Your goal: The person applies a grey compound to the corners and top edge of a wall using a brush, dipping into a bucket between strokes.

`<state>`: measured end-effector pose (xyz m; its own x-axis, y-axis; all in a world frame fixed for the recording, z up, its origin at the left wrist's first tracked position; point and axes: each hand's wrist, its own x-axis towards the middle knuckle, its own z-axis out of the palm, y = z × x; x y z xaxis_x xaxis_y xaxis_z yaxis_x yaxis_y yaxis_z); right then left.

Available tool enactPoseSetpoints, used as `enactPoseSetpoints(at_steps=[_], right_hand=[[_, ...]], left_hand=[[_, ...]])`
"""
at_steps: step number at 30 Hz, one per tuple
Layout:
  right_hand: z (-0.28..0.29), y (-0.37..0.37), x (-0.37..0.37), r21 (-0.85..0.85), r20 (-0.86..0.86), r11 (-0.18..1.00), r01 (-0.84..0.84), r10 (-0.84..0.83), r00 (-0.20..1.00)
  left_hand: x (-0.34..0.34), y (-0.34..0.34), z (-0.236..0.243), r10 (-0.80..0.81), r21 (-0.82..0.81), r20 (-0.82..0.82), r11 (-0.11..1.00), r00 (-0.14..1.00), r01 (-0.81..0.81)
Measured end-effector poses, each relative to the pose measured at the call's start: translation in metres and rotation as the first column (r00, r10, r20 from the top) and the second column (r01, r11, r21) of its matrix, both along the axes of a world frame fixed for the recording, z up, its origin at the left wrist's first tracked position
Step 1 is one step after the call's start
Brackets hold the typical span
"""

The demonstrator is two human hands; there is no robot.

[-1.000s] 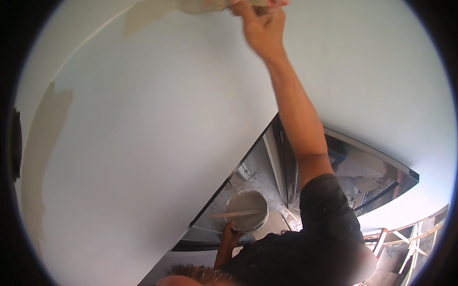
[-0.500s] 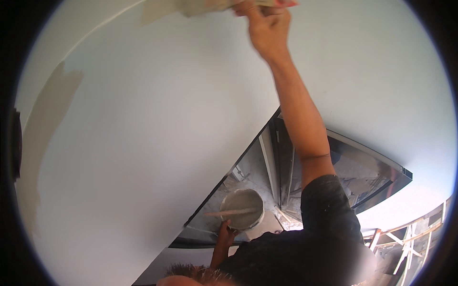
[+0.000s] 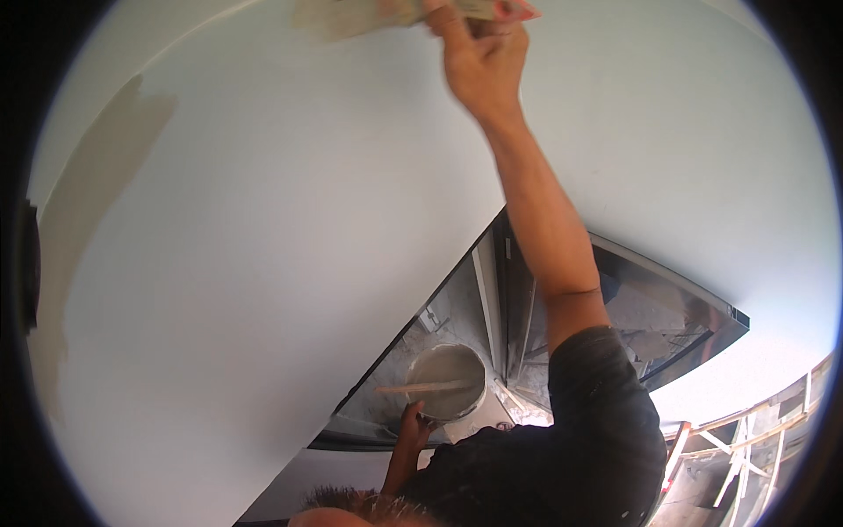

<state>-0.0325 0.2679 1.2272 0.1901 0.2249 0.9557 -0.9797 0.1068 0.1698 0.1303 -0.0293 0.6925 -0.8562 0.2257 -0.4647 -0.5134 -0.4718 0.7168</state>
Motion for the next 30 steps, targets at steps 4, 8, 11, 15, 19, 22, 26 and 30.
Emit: enactPoseSetpoints(at_steps=[4,8,11,15,19,22,26,30], right_hand=[[-0.001,0.053,-0.020,-0.216,0.220,0.876,0.431,-0.387,0.896],[-0.005,0.022,-0.020,-0.132,0.072,0.944,0.302,-0.295,0.953],[-0.030,-0.017,0.003,-0.057,-0.097,0.970,0.235,-0.239,0.966],[-0.082,0.023,0.084,-0.236,0.147,0.970,0.059,-0.024,0.989],[-0.186,0.046,0.146,-0.256,0.571,0.966,0.016,0.138,0.809],[-0.272,0.037,0.159,-0.157,0.891,0.988,0.013,0.136,0.433],[-0.339,0.007,0.179,-0.013,1.000,0.999,0.036,0.012,0.020],[-0.381,-0.012,0.177,0.218,0.976,0.975,0.037,-0.218,-0.013]], left_hand=[[0.000,0.006,-0.002,0.014,-0.004,-0.024,1.000,1.000,-0.014],[-0.006,-0.009,-0.002,0.008,0.031,0.018,0.999,1.000,-0.008],[-0.003,-0.016,-0.011,0.048,-0.011,0.051,0.999,0.998,-0.047],[-0.009,0.000,0.001,-0.004,0.063,-0.122,0.998,0.992,0.012],[-0.007,0.012,0.035,-0.082,0.020,-0.117,0.996,0.990,0.085],[-0.006,0.006,0.052,-0.105,-0.056,-0.163,0.994,0.981,0.097],[-0.013,0.016,0.067,-0.223,-0.164,-0.215,0.968,0.951,0.190],[-0.025,0.020,0.064,-0.312,-0.161,-0.232,0.946,0.921,0.280]])
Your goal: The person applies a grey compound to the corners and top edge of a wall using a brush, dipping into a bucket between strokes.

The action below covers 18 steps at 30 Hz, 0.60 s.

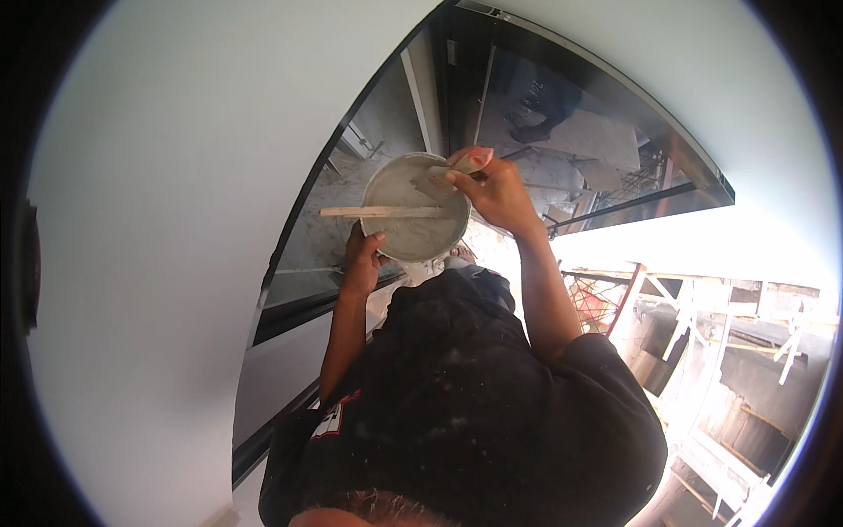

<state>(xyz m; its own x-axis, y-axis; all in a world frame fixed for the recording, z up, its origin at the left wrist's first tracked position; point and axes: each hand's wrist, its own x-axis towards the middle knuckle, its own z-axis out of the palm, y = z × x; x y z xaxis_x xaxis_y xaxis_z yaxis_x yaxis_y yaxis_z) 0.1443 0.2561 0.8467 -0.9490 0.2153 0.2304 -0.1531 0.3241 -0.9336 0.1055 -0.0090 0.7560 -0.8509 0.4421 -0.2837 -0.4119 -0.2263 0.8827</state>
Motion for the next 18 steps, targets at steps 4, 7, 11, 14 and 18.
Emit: enactPoseSetpoints(at_steps=[4,7,11,14,18], right_hand=[[-0.014,-0.007,-0.003,0.025,0.139,0.997,-0.071,0.067,0.988],[-0.017,-0.009,-0.004,-0.017,0.068,1.000,0.005,-0.004,0.998],[-0.013,-0.011,-0.012,0.124,0.093,0.992,-0.006,-0.006,0.996],[-0.009,-0.017,-0.018,0.100,0.046,0.995,0.017,-0.021,0.999],[-0.012,-0.019,-0.022,0.154,0.034,0.985,0.073,-0.079,0.996]], left_hand=[[0.000,0.005,0.001,-0.031,0.003,0.002,1.000,1.000,0.031],[0.002,0.008,0.003,-0.030,0.020,0.007,0.999,1.000,0.030],[0.002,0.007,0.003,-0.047,0.053,0.011,0.998,0.999,0.046],[0.003,0.006,0.003,-0.045,0.032,0.020,0.999,0.999,0.044],[0.004,0.006,0.002,-0.025,0.043,-0.001,0.999,1.000,0.025]])
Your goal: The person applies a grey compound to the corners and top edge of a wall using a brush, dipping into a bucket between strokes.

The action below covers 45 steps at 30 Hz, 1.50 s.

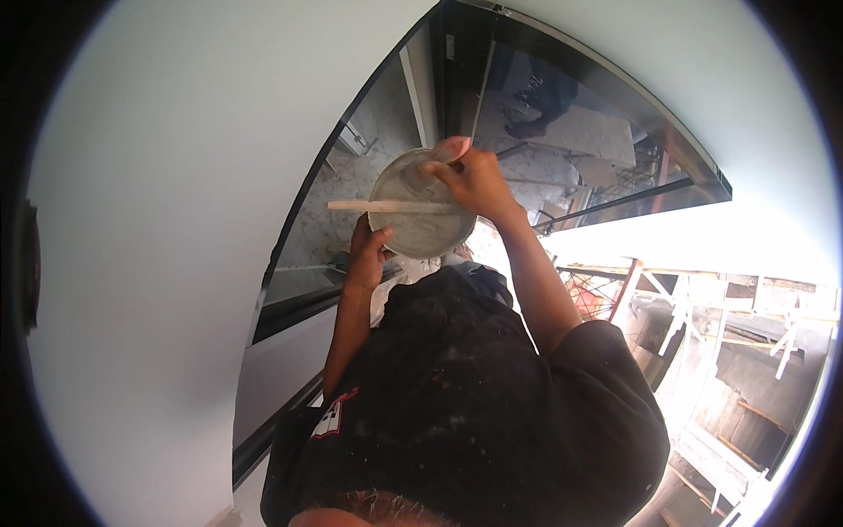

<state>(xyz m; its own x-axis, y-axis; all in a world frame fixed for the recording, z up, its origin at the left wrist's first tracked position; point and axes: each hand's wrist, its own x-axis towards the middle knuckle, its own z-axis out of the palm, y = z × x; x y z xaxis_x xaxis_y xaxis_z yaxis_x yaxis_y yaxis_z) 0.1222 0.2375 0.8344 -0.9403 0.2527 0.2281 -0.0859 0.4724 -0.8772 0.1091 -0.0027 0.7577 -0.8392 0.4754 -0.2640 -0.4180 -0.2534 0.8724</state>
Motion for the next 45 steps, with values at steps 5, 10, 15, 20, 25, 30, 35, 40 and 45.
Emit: enactPoseSetpoints(at_steps=[5,10,15,20,25,30,35,40,45], right_hand=[[0.004,0.003,0.002,0.014,0.004,0.997,0.075,-0.076,0.997],[-0.008,-0.004,-0.002,0.057,-0.077,0.985,0.160,-0.156,0.985],[-0.001,-0.008,-0.005,0.113,-0.105,0.962,0.247,-0.236,0.966],[-0.015,-0.003,-0.008,0.149,-0.223,0.964,0.219,-0.183,0.957],[-0.005,-0.007,-0.004,0.045,-0.144,0.980,0.195,-0.187,0.972],[-0.005,-0.009,-0.004,0.069,-0.139,0.979,0.194,-0.184,0.973],[-0.012,0.002,-0.004,-0.024,-0.142,0.965,0.261,-0.262,0.955],[-0.029,0.039,0.005,-0.521,0.055,0.793,0.317,-0.339,0.939],[-0.059,0.054,0.017,-0.962,0.127,0.217,0.165,-0.181,0.975]], left_hand=[[-0.001,-0.002,0.003,0.004,0.008,0.011,1.000,1.000,-0.004],[-0.001,0.001,0.000,-0.007,-0.014,0.012,1.000,1.000,0.007],[0.000,0.001,-0.001,-0.009,-0.024,0.014,1.000,1.000,0.009],[-0.001,0.002,0.001,-0.014,-0.009,0.014,1.000,1.000,0.015],[-0.003,0.000,0.002,-0.001,-0.013,0.005,1.000,1.000,0.001],[-0.004,-0.002,-0.001,0.011,-0.037,-0.009,0.999,1.000,-0.012],[-0.006,-0.001,-0.003,0.033,-0.021,0.026,0.999,0.999,-0.032],[-0.007,-0.002,-0.004,0.066,-0.023,0.057,0.998,0.996,-0.065],[-0.011,-0.008,-0.013,0.040,0.059,0.104,0.997,0.994,-0.047]])
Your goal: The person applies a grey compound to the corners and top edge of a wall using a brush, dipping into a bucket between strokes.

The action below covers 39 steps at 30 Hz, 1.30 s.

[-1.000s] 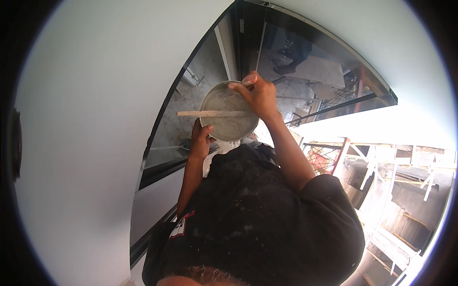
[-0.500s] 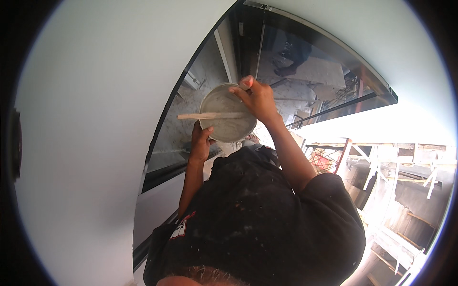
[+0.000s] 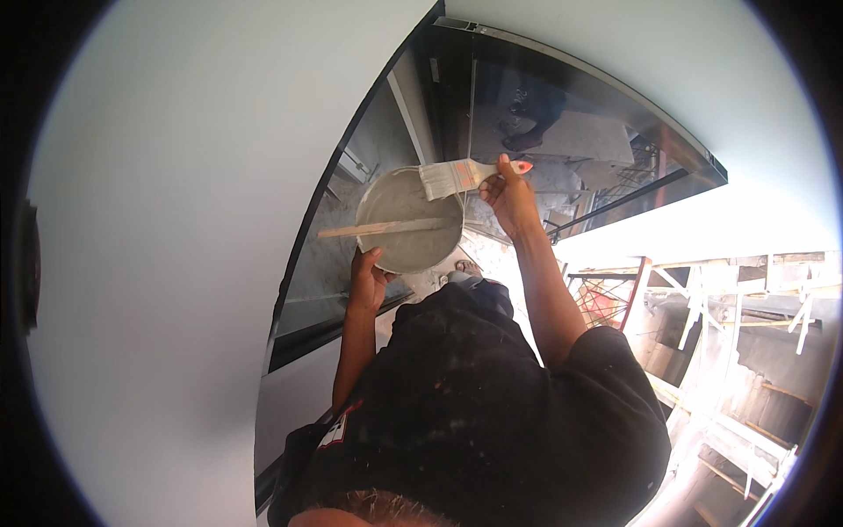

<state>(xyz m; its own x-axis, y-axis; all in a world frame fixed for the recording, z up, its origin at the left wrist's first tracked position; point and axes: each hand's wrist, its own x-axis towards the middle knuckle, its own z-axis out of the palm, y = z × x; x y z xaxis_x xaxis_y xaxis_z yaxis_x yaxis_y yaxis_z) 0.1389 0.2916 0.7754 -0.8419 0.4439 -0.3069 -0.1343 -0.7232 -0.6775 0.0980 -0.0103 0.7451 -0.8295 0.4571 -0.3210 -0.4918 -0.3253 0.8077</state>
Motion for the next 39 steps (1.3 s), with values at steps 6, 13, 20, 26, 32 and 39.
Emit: enactPoseSetpoints(at_steps=[6,13,20,26,32,39], right_hand=[[-0.013,-0.006,0.009,-0.240,-0.094,0.971,-0.005,-0.018,0.995],[0.046,-0.015,-0.015,-0.356,-0.508,0.929,-0.098,-0.105,0.855],[0.231,-0.016,-0.069,-0.219,-0.705,0.974,0.051,-0.194,0.683],[0.371,-0.017,-0.112,0.015,-0.917,0.994,0.109,-0.029,0.399],[0.460,-0.032,-0.136,0.010,-0.961,0.986,0.164,-0.036,0.275],[0.499,-0.043,-0.150,0.021,-0.963,0.991,0.131,-0.015,0.269]], left_hand=[[-0.003,0.005,-0.011,-0.016,0.087,0.121,0.996,0.992,0.005],[-0.003,-0.001,-0.018,0.028,0.040,0.164,0.999,0.986,-0.035],[0.009,-0.011,-0.016,0.024,-0.027,0.145,0.999,0.989,-0.020],[0.025,-0.006,0.003,0.077,-0.047,0.153,0.996,0.985,-0.071],[0.038,0.005,0.025,0.209,-0.141,0.150,0.972,0.966,-0.188],[0.046,0.005,0.033,0.281,-0.143,0.135,0.954,0.950,-0.262]])
